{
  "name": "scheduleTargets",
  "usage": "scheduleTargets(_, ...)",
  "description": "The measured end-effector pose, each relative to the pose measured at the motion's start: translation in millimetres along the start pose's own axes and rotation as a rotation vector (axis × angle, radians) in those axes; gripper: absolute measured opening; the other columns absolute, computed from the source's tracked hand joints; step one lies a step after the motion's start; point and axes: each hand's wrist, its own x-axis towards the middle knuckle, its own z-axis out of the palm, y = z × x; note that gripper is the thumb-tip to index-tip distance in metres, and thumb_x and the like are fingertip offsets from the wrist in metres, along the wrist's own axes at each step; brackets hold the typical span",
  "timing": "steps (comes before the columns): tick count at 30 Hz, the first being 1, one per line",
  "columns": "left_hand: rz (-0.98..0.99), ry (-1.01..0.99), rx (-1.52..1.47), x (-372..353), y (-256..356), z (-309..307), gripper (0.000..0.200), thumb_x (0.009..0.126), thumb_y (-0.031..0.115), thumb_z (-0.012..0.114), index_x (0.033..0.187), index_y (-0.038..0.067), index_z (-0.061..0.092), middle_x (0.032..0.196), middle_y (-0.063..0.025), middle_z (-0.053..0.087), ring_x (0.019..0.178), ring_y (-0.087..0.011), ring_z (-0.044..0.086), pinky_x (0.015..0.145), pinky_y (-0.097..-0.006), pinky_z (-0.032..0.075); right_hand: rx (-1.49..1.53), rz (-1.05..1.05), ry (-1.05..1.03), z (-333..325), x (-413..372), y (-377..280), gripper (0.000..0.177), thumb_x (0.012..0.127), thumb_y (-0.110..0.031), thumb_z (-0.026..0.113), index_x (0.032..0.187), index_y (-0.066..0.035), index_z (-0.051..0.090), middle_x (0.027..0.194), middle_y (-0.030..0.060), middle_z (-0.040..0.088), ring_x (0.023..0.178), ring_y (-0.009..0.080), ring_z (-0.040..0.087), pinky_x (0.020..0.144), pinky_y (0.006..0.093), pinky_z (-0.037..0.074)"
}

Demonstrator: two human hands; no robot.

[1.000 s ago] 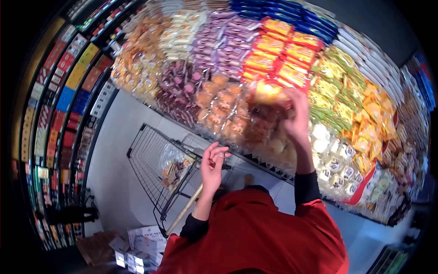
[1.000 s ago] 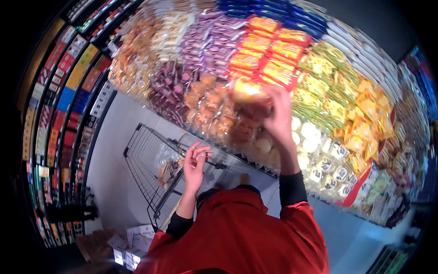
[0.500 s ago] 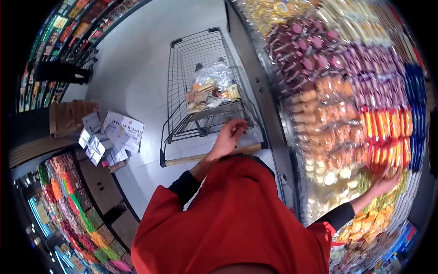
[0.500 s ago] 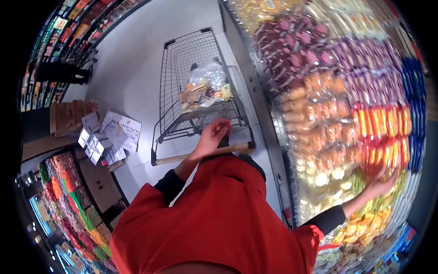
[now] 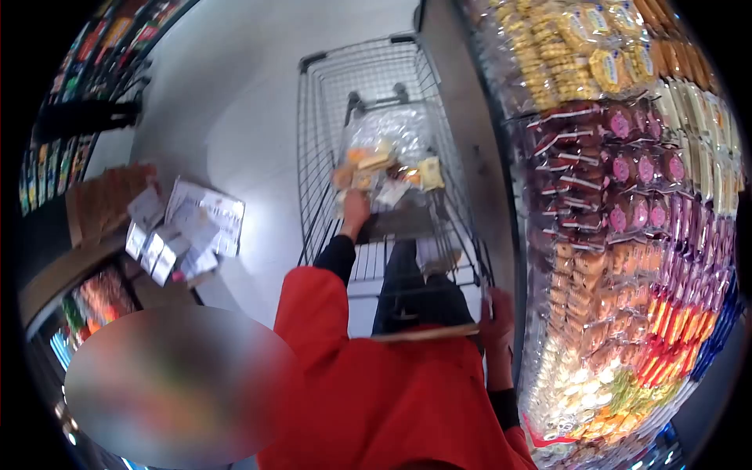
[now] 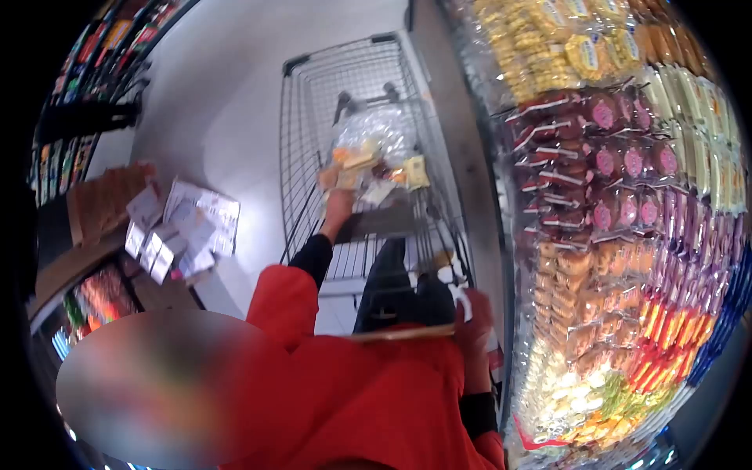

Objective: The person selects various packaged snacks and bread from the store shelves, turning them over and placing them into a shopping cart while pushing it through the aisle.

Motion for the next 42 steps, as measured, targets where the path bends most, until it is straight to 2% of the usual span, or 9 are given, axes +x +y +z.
scheduleTargets(5, 0.142, -0.012, 0.15, 54, -8, 43, 0.084, 0.074, 0.038, 0.083, 0.135, -0.006, 0.045, 0.134, -0.0341, 0.048, 0.127, -0.0511, 0.044, 0.109, -0.0572, 0.034, -0.165, -0.03, 0.026, 26, 0, 1, 0.027, 0.081, -0.01, 0.077, 0.107, -0.011, 0.071, 0.097, 0.0074, 0.073, 0.086, 0.0272, 0.071, 0.074, 0.04, 0.056)
scheduleTargets(7, 0.119, 0.184, 0.224, 58, 9, 49, 0.081, 0.072, 0.031, 0.086, 0.129, -0.008, 0.043, 0.128, -0.0346, 0.047, 0.121, -0.0512, 0.046, 0.106, -0.0584, 0.035, -0.177, 0.043, 0.026, 23, 3, -7, 0.026, 0.081, -0.011, 0.077, 0.106, -0.012, 0.071, 0.097, 0.0062, 0.073, 0.085, 0.0253, 0.071, 0.073, 0.0388, 0.057)
scheduleTargets(15, 0.008, 0.016, 0.566, 69, 26, 34, 0.075, 0.073, 0.04, 0.082, 0.122, -0.006, 0.049, 0.12, -0.0256, 0.052, 0.117, -0.0446, 0.05, 0.105, -0.0547, 0.035, -0.193, 0.083, 0.07, 16, 3, -11, 0.022, 0.08, -0.011, 0.075, 0.102, -0.011, 0.071, 0.092, 0.0056, 0.072, 0.081, 0.0256, 0.07, 0.07, 0.0379, 0.055)
scheduleTargets(19, 0.251, 0.194, 0.339, 65, -8, 13, 0.08, 0.072, 0.036, 0.081, 0.128, -0.011, 0.05, 0.119, -0.025, 0.056, 0.113, -0.0428, 0.054, 0.101, -0.0514, 0.039, -0.201, 0.069, 0.09, 31, -14, 5, 0.016, 0.082, -0.012, 0.072, 0.099, -0.012, 0.07, 0.092, 0.0042, 0.071, 0.082, 0.0246, 0.069, 0.071, 0.0375, 0.055)
scheduleTargets(21, 0.154, -0.038, -0.055, 67, -2, -4, 0.077, 0.073, 0.036, 0.082, 0.126, -0.013, 0.053, 0.115, -0.0267, 0.06, 0.107, -0.0424, 0.058, 0.095, -0.0491, 0.046, -0.159, 0.037, 0.164, 31, -16, 5, 0.012, 0.085, -0.015, 0.07, 0.097, -0.013, 0.07, 0.091, 0.0036, 0.069, 0.084, 0.0239, 0.069, 0.075, 0.0368, 0.055)
scheduleTargets(26, 0.086, 0.049, -0.306, 57, 20, -44, 0.07, 0.08, 0.037, 0.083, 0.123, -0.012, 0.058, 0.107, -0.0227, 0.067, 0.098, -0.035, 0.065, 0.09, -0.0435, 0.053, -0.139, 0.054, 0.081, 35, -25, 11, 0.016, 0.096, -0.023, 0.058, 0.105, -0.013, 0.067, 0.099, 0.0053, 0.064, 0.093, 0.026, 0.067, 0.083, 0.0391, 0.054)
scheduleTargets(34, 0.368, -0.263, -0.891, -134, 299, -234, 0.04, 0.098, 0.02, 0.068, 0.126, -0.007, 0.059, 0.121, -0.0154, 0.067, 0.098, -0.0211, 0.065, 0.085, -0.0355, 0.055, 0.494, 0.156, 0.353, 3, -84, -11, 0.023, 0.098, -0.018, 0.063, 0.116, -0.003, 0.065, 0.106, 0.0116, 0.067, 0.096, 0.0278, 0.068, 0.084, 0.0379, 0.055)
scheduleTargets(39, 0.435, -0.193, -0.547, -285, 388, -245, 0.036, 0.097, 0.017, 0.069, 0.126, -0.003, 0.06, 0.124, -0.0134, 0.066, 0.11, -0.0224, 0.064, 0.1, -0.0359, 0.05, 1.021, 0.239, 0.336, -6, -149, -13, 0.045, 0.101, -0.026, 0.065, 0.138, -0.005, 0.053, 0.119, 0.0114, 0.066, 0.105, 0.0211, 0.066, 0.089, 0.0367, 0.054)
scheduleTargets(42, 0.907, -0.266, -0.447, -354, 387, -205, 0.04, 0.095, 0.009, 0.068, 0.132, -0.003, 0.058, 0.129, -0.0164, 0.064, 0.118, -0.0287, 0.061, 0.106, -0.0395, 0.046, 1.071, 0.123, 0.415, -23, -185, -25, 0.058, 0.1, -0.026, 0.065, 0.149, -0.007, 0.041, 0.13, 0.0121, 0.059, 0.109, 0.0209, 0.063, 0.09, 0.0373, 0.054)
